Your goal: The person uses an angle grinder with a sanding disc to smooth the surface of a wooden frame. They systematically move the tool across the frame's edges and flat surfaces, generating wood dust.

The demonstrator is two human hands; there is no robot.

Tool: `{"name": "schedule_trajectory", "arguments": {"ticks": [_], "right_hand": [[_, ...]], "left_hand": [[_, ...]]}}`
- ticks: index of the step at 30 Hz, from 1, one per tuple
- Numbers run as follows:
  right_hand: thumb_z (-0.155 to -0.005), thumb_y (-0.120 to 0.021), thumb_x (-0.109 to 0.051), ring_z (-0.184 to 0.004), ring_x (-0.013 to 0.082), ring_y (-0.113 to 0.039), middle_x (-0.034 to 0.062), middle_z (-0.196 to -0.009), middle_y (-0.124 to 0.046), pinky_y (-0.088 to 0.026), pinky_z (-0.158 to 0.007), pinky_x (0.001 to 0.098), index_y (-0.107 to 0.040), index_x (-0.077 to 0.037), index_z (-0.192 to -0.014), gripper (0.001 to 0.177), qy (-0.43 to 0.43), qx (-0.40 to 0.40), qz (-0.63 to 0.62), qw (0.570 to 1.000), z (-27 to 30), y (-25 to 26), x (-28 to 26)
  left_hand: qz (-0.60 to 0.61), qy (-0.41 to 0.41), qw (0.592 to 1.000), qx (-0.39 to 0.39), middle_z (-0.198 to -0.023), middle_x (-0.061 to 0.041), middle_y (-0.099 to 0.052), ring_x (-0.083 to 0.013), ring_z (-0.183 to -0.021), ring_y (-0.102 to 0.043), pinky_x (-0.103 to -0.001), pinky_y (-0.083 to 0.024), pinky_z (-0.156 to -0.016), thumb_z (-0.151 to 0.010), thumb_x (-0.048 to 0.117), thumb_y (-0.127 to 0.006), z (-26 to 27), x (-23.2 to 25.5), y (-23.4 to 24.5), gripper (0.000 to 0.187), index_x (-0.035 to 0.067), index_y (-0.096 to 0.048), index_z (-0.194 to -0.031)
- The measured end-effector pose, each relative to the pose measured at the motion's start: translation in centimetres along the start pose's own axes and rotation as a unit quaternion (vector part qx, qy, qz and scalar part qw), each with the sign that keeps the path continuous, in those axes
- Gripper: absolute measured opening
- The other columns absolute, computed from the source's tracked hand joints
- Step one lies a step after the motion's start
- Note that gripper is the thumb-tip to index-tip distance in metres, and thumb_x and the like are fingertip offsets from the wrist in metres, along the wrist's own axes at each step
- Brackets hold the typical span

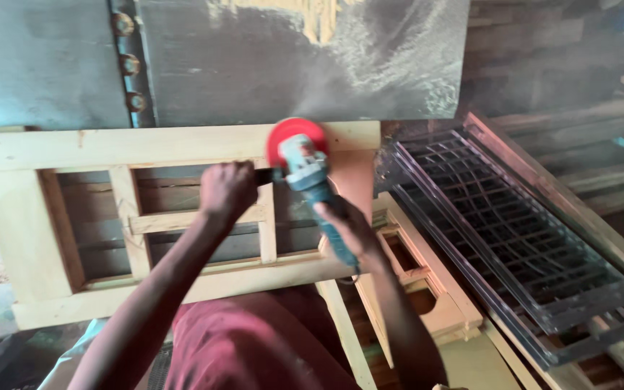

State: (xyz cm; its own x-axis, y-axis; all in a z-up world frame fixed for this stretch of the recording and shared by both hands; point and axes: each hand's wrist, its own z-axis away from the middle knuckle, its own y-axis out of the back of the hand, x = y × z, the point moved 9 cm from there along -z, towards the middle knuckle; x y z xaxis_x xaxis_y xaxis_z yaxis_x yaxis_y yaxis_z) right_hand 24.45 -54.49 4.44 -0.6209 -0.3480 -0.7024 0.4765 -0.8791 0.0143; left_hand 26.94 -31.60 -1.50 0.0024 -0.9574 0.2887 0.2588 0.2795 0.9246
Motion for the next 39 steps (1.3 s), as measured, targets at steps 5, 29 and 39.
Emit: {"name": "schedule_trajectory", "arguments": {"ticks": [5, 29, 39], "right_hand": [[-0.086, -0.066, -0.066, -0.054, 0.0148, -0.063, 0.0066, -0.070, -0.062, -0.056, -0.052, 0.0320, -0.061, -0.004, -0.104, 0.064, -0.039, 0.089, -0.062, 0.993, 3.5, 9.6, 2.9], [-0.087, -0.069, -0.057, -0.056, 0.0162, -0.064, 0.0063, -0.070, -0.066, -0.052, -0.054, 0.0309, -0.064, -0.006, -0.106, 0.054, -0.052, 0.099, -0.170, 0.979, 6.0, 6.1, 10.8], [-0.088, -0.067, -0.062, -0.056, 0.0173, -0.065, 0.0075, -0.070, -0.066, -0.052, -0.053, 0.0315, -0.064, -0.003, -0.104, 0.061, -0.038, 0.127, -0.187, 0.973, 3.1, 8.2, 9.4]], "left_hand": [[0.013, -0.129, 0.992, 0.002, -0.073, -0.008, -0.073, -0.0237, -0.065, -0.073, -0.037, -0.057, -0.055, -0.083, 0.014, -0.065, -6.3, 13.1, -0.5, 0.008, 0.014, -0.071, -0.077], [0.001, -0.173, 0.981, 0.088, -0.083, -0.006, -0.073, -0.0252, -0.073, -0.072, -0.043, -0.054, -0.060, -0.080, 0.020, -0.067, 0.5, 13.2, -3.0, 0.010, 0.015, -0.073, -0.087], [-0.041, -0.167, 0.985, 0.004, -0.083, -0.006, -0.074, -0.0226, -0.075, -0.073, -0.039, -0.055, -0.061, -0.088, 0.017, -0.066, -6.6, 13.6, -1.4, 0.008, 0.017, -0.072, -0.083]]}}
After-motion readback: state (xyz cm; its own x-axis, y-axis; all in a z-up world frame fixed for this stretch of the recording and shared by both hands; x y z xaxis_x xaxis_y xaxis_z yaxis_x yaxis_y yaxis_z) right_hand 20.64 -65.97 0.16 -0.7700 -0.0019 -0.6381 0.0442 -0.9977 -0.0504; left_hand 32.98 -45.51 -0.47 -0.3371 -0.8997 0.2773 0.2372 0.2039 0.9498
